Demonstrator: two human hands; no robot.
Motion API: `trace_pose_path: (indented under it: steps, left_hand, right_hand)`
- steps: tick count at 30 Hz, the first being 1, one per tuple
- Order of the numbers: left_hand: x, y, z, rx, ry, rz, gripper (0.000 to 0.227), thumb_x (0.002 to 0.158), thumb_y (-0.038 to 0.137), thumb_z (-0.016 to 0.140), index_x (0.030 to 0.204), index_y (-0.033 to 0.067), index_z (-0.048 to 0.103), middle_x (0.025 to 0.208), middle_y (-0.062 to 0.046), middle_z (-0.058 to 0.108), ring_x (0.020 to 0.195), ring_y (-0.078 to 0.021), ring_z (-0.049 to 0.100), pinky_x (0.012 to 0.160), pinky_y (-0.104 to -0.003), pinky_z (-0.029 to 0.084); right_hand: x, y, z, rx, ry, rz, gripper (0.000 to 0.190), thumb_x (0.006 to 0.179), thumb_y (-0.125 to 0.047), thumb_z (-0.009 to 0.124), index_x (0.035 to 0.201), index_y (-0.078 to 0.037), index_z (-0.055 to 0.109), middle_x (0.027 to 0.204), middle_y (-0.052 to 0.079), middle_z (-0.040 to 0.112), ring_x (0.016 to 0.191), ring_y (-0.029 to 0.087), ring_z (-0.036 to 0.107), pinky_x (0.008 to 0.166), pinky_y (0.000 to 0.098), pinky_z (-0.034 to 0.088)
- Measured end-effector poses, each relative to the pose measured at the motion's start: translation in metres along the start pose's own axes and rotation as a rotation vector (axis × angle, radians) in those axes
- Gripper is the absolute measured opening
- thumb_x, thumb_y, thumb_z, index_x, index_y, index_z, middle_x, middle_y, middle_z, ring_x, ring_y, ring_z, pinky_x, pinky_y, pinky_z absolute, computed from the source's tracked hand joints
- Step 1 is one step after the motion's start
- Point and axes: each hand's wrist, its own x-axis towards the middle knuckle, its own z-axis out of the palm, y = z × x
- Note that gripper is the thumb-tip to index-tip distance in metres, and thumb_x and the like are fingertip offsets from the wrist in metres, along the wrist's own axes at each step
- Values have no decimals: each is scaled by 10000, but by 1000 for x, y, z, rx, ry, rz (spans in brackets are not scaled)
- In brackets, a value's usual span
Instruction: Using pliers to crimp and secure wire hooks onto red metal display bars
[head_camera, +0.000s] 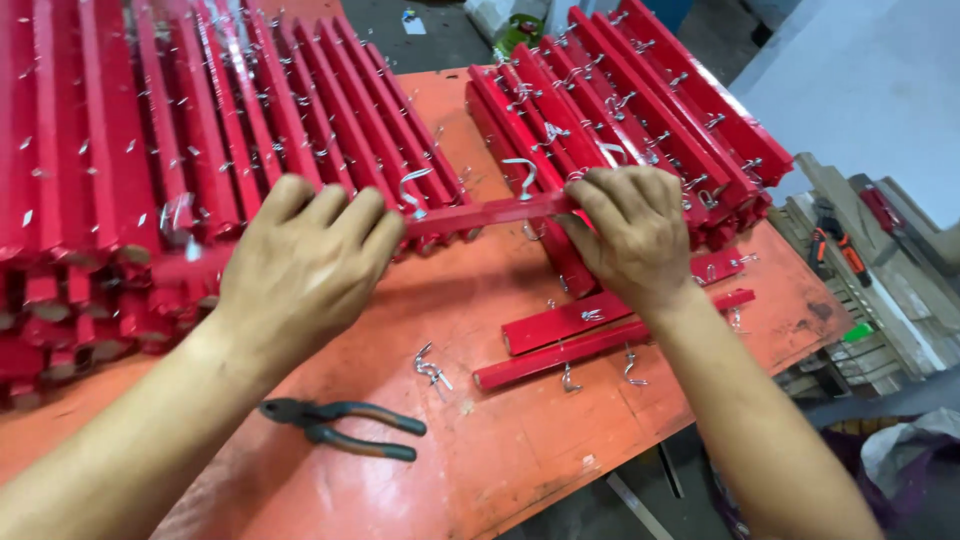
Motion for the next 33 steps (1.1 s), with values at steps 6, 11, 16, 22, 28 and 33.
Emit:
trace_pose_path:
  steps: [6, 11, 16, 22, 28, 33]
  left_hand:
    - [-51, 23, -36, -62, -96, -205, 246, 989, 123, 521, 761, 206, 478, 746, -16, 470, 663, -222, 496, 686, -369, 378]
    - [-80, 45, -60, -73, -190, -359, 204, 988, 164, 523, 788, 197, 500, 733, -23, 488, 653, -235, 515, 668, -379, 385]
    - [-92, 61, -79, -117, -214, -444, 229, 1017, 165, 506, 790, 190, 519, 694, -27, 488, 601, -238, 510, 632, -381, 388]
    - [-115, 78, -91, -394, -280, -527, 167, 933, 313, 601, 889, 157, 562, 745, -62, 577, 550, -295, 582, 610, -420, 462]
    - [-108, 51, -104, -875, -372, -823, 304, 893, 512, 675, 837, 217, 629, 651, 21, 694, 595, -259, 682, 550, -450, 507]
    - [-95, -1, -84, -1220, -173, -1202, 284, 915, 345, 650, 1087, 122, 690, 928, 18, 753, 740, -80, 662, 701, -250, 543]
  right_hand:
    - [23, -91, 25, 688, 239, 715, 472, 996, -210, 629, 1348, -3, 392, 1278, 170, 450, 1211, 307, 512, 1113, 427, 433]
    - [46, -147, 39, 1571, -158, 1364, 420, 927, -384, 564, 1220, -85, 543, 1087, 140, 688, 903, 225, 707, 751, 319, 564]
    - [61, -179, 41, 1818, -246, 1343, 313, 977, -355, 559, 1137, -85, 577, 998, 81, 695, 825, 188, 686, 758, 317, 581]
    - [61, -198, 33, 1745, -303, 1210, 278, 1008, -308, 509, 1065, -47, 587, 864, 77, 617, 851, 185, 646, 729, 333, 553]
    - [53, -208, 27, 1680, -432, 1058, 282, 1006, -332, 488, 1058, -61, 544, 823, 90, 608, 863, 237, 738, 626, 309, 563]
    - [43, -218, 25, 1568, -443, 805, 229, 1009, -284, 515, 1019, -66, 586, 861, 37, 586, 793, 135, 605, 747, 290, 523]
